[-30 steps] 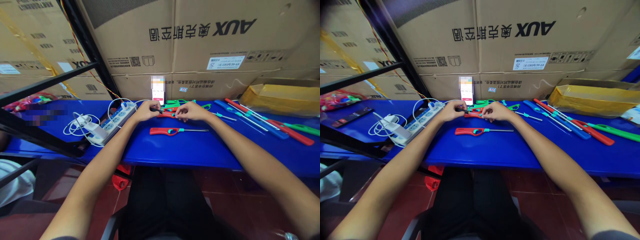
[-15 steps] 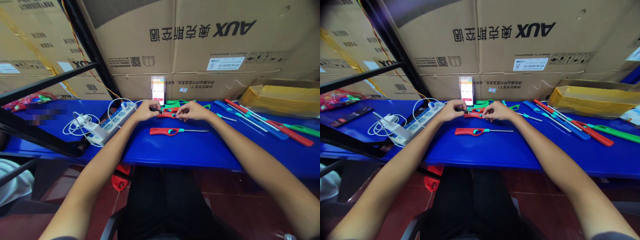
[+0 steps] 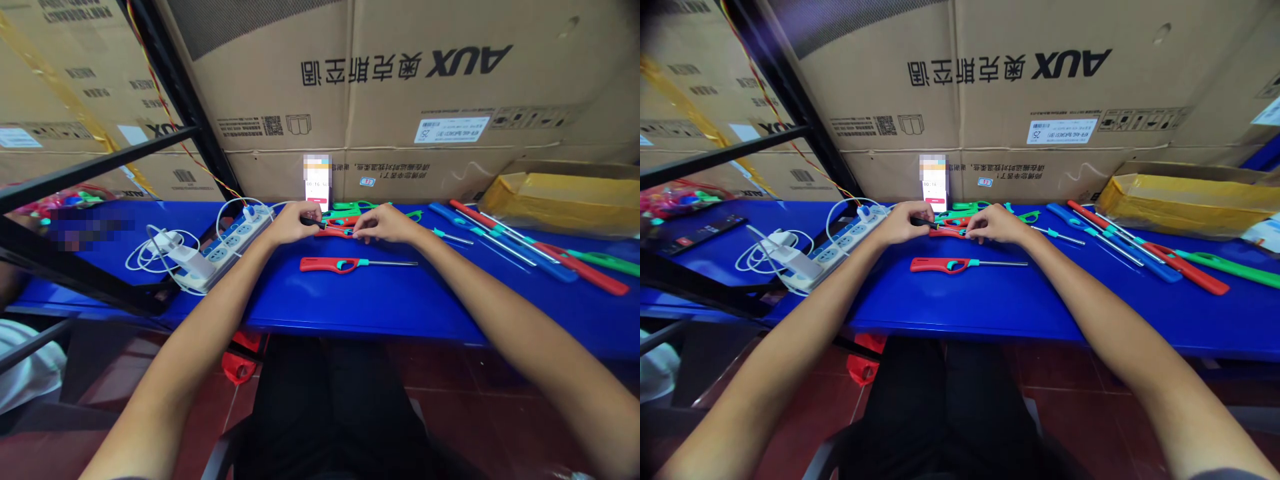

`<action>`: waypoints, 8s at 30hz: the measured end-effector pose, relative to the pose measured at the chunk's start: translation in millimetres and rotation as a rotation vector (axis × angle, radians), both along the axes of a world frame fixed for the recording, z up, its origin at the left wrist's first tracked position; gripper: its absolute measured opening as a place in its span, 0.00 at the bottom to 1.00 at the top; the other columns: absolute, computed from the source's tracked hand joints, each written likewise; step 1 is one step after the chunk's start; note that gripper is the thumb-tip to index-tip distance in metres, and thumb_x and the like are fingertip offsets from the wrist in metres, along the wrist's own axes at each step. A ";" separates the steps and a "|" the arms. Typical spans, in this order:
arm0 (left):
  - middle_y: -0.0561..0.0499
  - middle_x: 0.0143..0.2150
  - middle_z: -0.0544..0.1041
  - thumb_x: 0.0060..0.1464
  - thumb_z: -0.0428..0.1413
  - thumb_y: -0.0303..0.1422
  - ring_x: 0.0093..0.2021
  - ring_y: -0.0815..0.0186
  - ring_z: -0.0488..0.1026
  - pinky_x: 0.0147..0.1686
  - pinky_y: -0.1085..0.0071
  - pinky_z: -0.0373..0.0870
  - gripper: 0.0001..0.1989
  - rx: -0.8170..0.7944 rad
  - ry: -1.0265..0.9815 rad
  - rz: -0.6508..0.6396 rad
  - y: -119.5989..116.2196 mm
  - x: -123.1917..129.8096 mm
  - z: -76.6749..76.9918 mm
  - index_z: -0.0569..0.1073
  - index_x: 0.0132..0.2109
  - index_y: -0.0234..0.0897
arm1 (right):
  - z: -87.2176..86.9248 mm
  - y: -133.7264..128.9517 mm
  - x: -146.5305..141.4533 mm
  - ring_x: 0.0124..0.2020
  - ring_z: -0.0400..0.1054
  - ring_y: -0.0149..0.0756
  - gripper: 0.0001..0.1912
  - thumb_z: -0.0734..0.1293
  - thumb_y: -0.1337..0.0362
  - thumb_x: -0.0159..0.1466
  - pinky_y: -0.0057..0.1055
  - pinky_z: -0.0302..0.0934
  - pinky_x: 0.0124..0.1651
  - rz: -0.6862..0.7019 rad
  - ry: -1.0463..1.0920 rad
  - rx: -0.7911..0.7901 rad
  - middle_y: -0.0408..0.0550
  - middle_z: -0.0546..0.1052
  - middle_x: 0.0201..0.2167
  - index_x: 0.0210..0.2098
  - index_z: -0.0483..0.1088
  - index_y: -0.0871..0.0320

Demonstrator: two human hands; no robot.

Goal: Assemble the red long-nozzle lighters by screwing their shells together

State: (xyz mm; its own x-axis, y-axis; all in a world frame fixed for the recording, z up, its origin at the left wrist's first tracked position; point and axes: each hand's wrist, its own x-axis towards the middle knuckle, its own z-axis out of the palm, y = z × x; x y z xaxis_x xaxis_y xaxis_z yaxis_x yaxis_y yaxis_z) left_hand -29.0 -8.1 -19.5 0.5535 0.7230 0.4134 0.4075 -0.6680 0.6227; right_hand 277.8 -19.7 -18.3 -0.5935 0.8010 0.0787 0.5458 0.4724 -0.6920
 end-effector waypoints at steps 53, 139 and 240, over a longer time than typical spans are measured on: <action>0.52 0.33 0.79 0.47 0.59 0.33 0.34 0.64 0.74 0.39 0.67 0.70 0.05 0.125 0.110 0.005 -5.4 5.7 2.2 0.74 0.33 0.39 | 1.1 -4.5 -9.8 0.40 0.81 0.43 0.07 0.76 0.62 0.70 0.41 0.67 0.46 0.004 -0.334 0.293 0.50 0.90 0.43 0.45 0.89 0.52; 0.48 0.39 0.85 0.51 0.65 0.34 0.41 0.60 0.79 0.46 0.63 0.74 0.08 0.080 0.010 0.031 -5.0 0.2 5.5 0.84 0.39 0.37 | 7.9 -17.2 -18.8 0.43 0.78 0.46 0.06 0.74 0.63 0.73 0.39 0.57 0.40 -0.077 -0.555 0.439 0.51 0.88 0.45 0.46 0.86 0.54; 0.46 0.46 0.88 0.54 0.69 0.35 0.48 0.58 0.84 0.53 0.60 0.80 0.16 -0.041 0.016 -0.022 6.3 -2.7 -5.2 0.85 0.50 0.39 | -5.1 -0.3 -4.8 0.38 0.78 0.42 0.22 0.75 0.64 0.68 0.39 0.66 0.44 -0.011 -0.226 0.318 0.47 0.87 0.41 0.61 0.80 0.51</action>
